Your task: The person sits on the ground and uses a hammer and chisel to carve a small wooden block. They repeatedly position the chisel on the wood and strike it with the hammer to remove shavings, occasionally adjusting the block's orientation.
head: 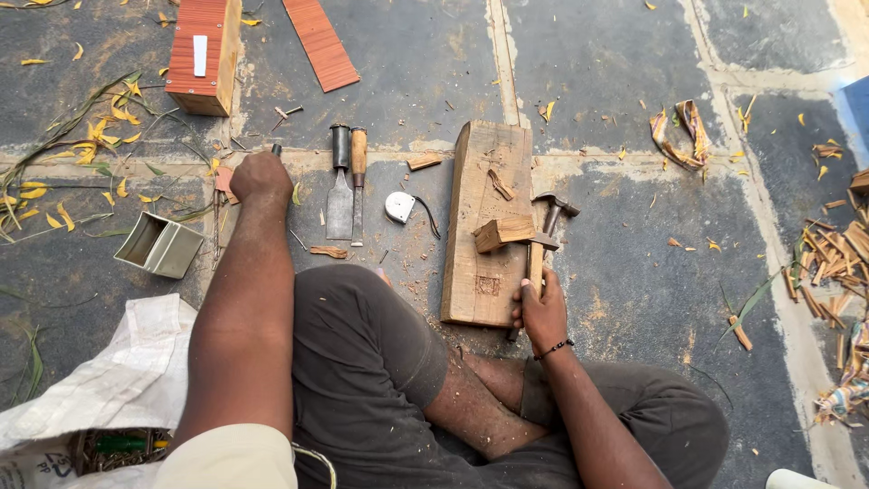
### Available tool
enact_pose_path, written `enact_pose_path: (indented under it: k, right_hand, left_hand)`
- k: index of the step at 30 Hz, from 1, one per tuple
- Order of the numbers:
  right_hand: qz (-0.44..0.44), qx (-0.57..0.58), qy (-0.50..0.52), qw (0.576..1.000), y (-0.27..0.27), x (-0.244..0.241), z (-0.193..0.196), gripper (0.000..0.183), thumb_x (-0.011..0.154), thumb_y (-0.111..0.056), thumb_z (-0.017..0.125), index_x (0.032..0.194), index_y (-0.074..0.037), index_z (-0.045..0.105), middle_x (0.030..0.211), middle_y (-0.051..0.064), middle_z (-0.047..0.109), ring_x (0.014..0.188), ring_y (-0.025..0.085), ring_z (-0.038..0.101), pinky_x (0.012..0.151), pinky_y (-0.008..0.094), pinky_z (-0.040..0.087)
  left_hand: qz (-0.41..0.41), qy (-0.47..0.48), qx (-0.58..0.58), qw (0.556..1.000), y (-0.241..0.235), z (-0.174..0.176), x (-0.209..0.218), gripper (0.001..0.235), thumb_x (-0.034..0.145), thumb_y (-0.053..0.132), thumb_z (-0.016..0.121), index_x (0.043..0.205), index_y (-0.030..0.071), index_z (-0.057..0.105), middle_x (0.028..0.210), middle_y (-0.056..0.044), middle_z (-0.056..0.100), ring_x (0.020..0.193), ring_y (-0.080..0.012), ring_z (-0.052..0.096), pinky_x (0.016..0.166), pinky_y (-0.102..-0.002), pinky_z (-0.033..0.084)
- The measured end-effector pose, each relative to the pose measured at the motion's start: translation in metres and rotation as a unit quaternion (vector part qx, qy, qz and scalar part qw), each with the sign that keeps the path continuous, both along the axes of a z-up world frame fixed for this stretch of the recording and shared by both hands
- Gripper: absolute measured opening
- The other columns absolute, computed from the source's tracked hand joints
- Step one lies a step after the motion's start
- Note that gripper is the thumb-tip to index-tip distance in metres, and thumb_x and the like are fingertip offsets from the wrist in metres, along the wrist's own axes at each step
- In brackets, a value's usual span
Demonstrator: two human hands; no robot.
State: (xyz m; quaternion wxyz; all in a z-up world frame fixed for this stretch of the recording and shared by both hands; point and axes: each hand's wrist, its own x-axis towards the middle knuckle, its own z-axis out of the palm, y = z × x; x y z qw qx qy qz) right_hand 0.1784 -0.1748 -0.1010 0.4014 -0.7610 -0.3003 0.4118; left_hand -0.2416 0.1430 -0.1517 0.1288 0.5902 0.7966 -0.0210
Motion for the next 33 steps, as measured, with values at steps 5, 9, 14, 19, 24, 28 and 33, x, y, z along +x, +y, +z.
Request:
enact_pose_path:
  k: [5, 9, 14, 19, 24, 28, 33]
  right_hand:
    - [0.016, 0.001, -0.03, 0.999, 0.0, -0.004, 0.01, 0.04, 0.103, -0.015, 0.055, 0.141, -0.006, 0.045, 0.079, 0.006, 0.064, 0.052, 0.013, 0.06, 0.041, 0.029, 0.05]
    - [0.004, -0.001, -0.02, 1.0, 0.003, -0.004, 0.007, 0.04, 0.102, -0.016, 0.056, 0.139, -0.008, 0.045, 0.079, 0.005, 0.064, 0.051, 0.013, 0.061, 0.04, 0.029, 0.05]
    - [-0.009, 0.014, -0.029, 0.999, 0.001, -0.006, 0.002, 0.038, 0.1, -0.016, 0.059, 0.135, -0.008, 0.048, 0.076, 0.004, 0.063, 0.049, 0.013, 0.06, 0.04, 0.031, 0.05]
    - [-0.003, 0.032, -0.05, 0.998, 0.003, -0.008, 0.005, 0.036, 0.099, -0.016, 0.06, 0.133, -0.007, 0.049, 0.073, 0.006, 0.063, 0.048, 0.015, 0.061, 0.04, 0.032, 0.052]
    - [0.011, 0.011, -0.051, 0.999, 0.003, -0.009, 0.006, 0.039, 0.1, -0.015, 0.057, 0.137, -0.006, 0.046, 0.075, 0.006, 0.065, 0.05, 0.015, 0.063, 0.042, 0.031, 0.054]
    - [0.025, -0.035, -0.058, 0.997, 0.006, -0.01, 0.009, 0.043, 0.103, -0.017, 0.053, 0.143, -0.007, 0.04, 0.078, 0.007, 0.065, 0.053, 0.015, 0.063, 0.044, 0.031, 0.056]
    - [0.025, -0.026, -0.062, 0.997, 0.009, -0.011, 0.017, 0.043, 0.102, -0.018, 0.056, 0.141, -0.006, 0.042, 0.079, 0.007, 0.066, 0.054, 0.015, 0.065, 0.046, 0.03, 0.058]
  left_hand:
    - [-0.038, 0.042, -0.01, 0.998, 0.002, -0.003, 0.004, 0.022, 0.097, 0.015, 0.067, 0.113, 0.008, 0.079, 0.118, -0.016, 0.076, 0.109, -0.0344, 0.073, 0.083, -0.046, 0.062]
    - [-0.068, 0.057, -0.025, 0.996, 0.009, -0.018, 0.004, 0.024, 0.096, 0.015, 0.066, 0.115, 0.008, 0.079, 0.121, -0.015, 0.074, 0.112, -0.0337, 0.071, 0.082, -0.047, 0.062]
    - [-0.114, 0.118, -0.031, 0.986, 0.023, -0.05, 0.002, 0.027, 0.098, 0.021, 0.062, 0.117, 0.011, 0.079, 0.123, -0.014, 0.074, 0.113, -0.034, 0.071, 0.085, -0.05, 0.057]
    - [-0.138, 0.158, -0.047, 0.977, 0.031, -0.06, -0.001, 0.03, 0.098, 0.022, 0.062, 0.12, 0.01, 0.078, 0.125, -0.012, 0.075, 0.114, -0.0326, 0.071, 0.088, -0.049, 0.053]
    - [-0.157, 0.157, -0.033, 0.974, 0.018, -0.044, -0.001, 0.029, 0.098, 0.019, 0.063, 0.12, 0.011, 0.08, 0.123, -0.012, 0.077, 0.113, -0.033, 0.073, 0.086, -0.048, 0.056]
    - [-0.161, 0.147, -0.068, 0.974, 0.009, -0.028, 0.001, 0.03, 0.096, 0.021, 0.066, 0.122, 0.012, 0.079, 0.124, -0.015, 0.076, 0.113, -0.0341, 0.073, 0.089, -0.048, 0.058]
    - [-0.103, 0.059, 0.043, 0.992, 0.007, -0.008, 0.011, 0.038, 0.082, 0.021, 0.076, 0.115, 0.002, 0.075, 0.117, -0.023, 0.072, 0.105, -0.04, 0.072, 0.082, -0.047, 0.06]
